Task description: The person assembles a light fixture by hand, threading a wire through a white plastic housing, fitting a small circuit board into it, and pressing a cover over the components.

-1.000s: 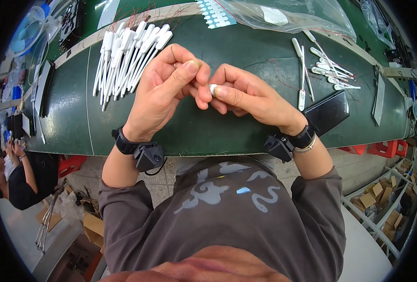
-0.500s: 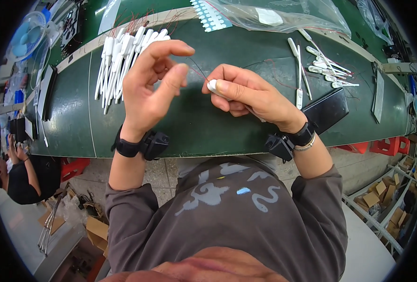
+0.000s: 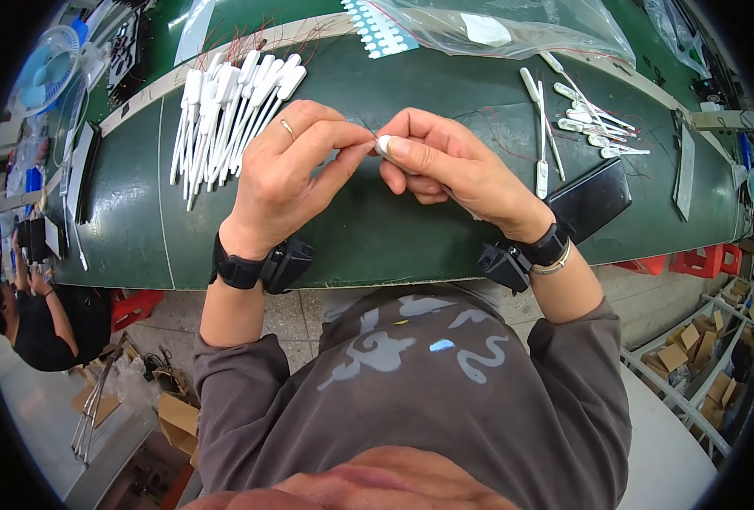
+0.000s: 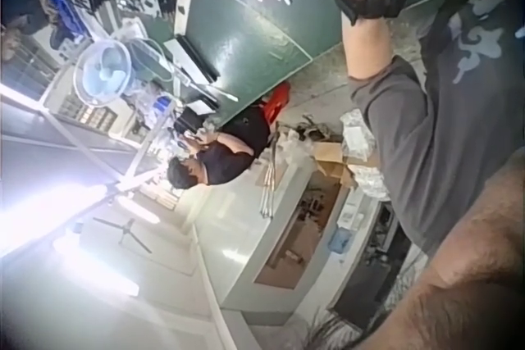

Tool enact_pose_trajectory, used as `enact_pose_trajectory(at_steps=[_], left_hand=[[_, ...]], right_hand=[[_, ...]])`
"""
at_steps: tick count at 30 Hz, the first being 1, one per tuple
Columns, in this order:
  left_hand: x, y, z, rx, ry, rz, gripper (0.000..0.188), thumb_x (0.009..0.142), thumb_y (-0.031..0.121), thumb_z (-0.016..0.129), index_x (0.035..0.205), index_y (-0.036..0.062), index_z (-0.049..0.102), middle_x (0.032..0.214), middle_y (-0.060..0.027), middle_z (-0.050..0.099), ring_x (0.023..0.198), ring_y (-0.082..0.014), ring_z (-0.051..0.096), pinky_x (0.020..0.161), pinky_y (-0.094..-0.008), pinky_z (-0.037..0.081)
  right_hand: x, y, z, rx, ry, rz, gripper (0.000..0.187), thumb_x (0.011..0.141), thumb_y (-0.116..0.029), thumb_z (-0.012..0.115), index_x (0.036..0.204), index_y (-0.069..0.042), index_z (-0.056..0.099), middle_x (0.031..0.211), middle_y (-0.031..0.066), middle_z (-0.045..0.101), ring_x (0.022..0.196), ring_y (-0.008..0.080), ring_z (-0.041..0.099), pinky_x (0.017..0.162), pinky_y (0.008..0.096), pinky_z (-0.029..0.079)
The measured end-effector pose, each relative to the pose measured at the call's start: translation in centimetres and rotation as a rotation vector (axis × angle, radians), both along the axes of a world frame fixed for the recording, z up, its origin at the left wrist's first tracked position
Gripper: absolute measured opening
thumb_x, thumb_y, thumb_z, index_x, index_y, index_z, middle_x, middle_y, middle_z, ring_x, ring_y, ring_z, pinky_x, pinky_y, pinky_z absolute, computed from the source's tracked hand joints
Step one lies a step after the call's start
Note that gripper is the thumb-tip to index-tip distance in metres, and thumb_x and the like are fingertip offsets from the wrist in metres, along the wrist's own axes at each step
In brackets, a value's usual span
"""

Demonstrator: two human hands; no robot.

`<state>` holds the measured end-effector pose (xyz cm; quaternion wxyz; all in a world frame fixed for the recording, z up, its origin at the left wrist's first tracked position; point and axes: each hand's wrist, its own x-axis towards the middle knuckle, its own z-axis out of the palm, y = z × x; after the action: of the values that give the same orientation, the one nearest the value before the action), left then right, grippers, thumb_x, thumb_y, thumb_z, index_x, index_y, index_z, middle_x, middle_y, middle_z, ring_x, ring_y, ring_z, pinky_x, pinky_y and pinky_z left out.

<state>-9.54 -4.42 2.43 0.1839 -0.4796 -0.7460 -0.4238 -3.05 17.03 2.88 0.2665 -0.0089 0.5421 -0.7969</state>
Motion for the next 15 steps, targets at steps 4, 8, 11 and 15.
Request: enact_pose_trajectory(at_steps=[4, 8, 11, 15], left_hand=[[0.45, 0.21, -0.16, -0.065, 0.01, 0.055, 0.019, 0.077, 0.001, 0.077, 0.085, 0.0067, 0.061, 0.084, -0.0043, 0.058, 0.078, -0.0231, 0.063, 0.062, -0.0347, 0.053], [0.54, 0.34, -0.71, -0.058, -0.054, 0.045, 0.022, 0.077, 0.001, 0.077, 0.084, 0.007, 0.057, 0.083, -0.0047, 0.057, 0.077, -0.0231, 0.062, 0.061, -0.0354, 0.053], [0.66, 0.42, -0.97, -0.036, -0.11, 0.04, 0.02, 0.077, 0.001, 0.076, 0.083, 0.0061, 0.057, 0.082, -0.0056, 0.057, 0.075, -0.024, 0.062, 0.061, -0.0358, 0.052], [0.74, 0.47, -0.69, -0.038, -0.204, 0.033, 0.018, 0.079, 0.001, 0.075, 0.082, 0.0046, 0.057, 0.08, -0.0059, 0.057, 0.072, -0.0232, 0.061, 0.059, -0.0351, 0.051]], right_hand=[[0.09, -0.09, -0.51, 0.069, 0.077, -0.017, 0.019, 0.109, -0.025, 0.052, 0.112, -0.007, 0.053, 0.082, -0.0004, 0.057, 0.06, 0.0016, 0.033, 0.051, 0.0185, 0.025], [0.12, -0.07, -0.73, 0.13, 0.14, -0.02, 0.018, 0.108, -0.023, 0.053, 0.112, -0.005, 0.053, 0.085, 0.0005, 0.06, 0.061, 0.0014, 0.036, 0.052, 0.0182, 0.027], [0.17, -0.09, -0.65, 0.189, 0.19, -0.02, 0.018, 0.108, -0.022, 0.054, 0.113, -0.005, 0.054, 0.087, 0.001, 0.061, 0.063, 0.0015, 0.039, 0.054, 0.0179, 0.029], [0.31, -0.22, -0.62, 0.308, 0.291, -0.031, 0.019, 0.108, -0.021, 0.054, 0.114, -0.003, 0.054, 0.089, 0.0013, 0.063, 0.069, 0.0021, 0.045, 0.059, 0.0178, 0.035]])
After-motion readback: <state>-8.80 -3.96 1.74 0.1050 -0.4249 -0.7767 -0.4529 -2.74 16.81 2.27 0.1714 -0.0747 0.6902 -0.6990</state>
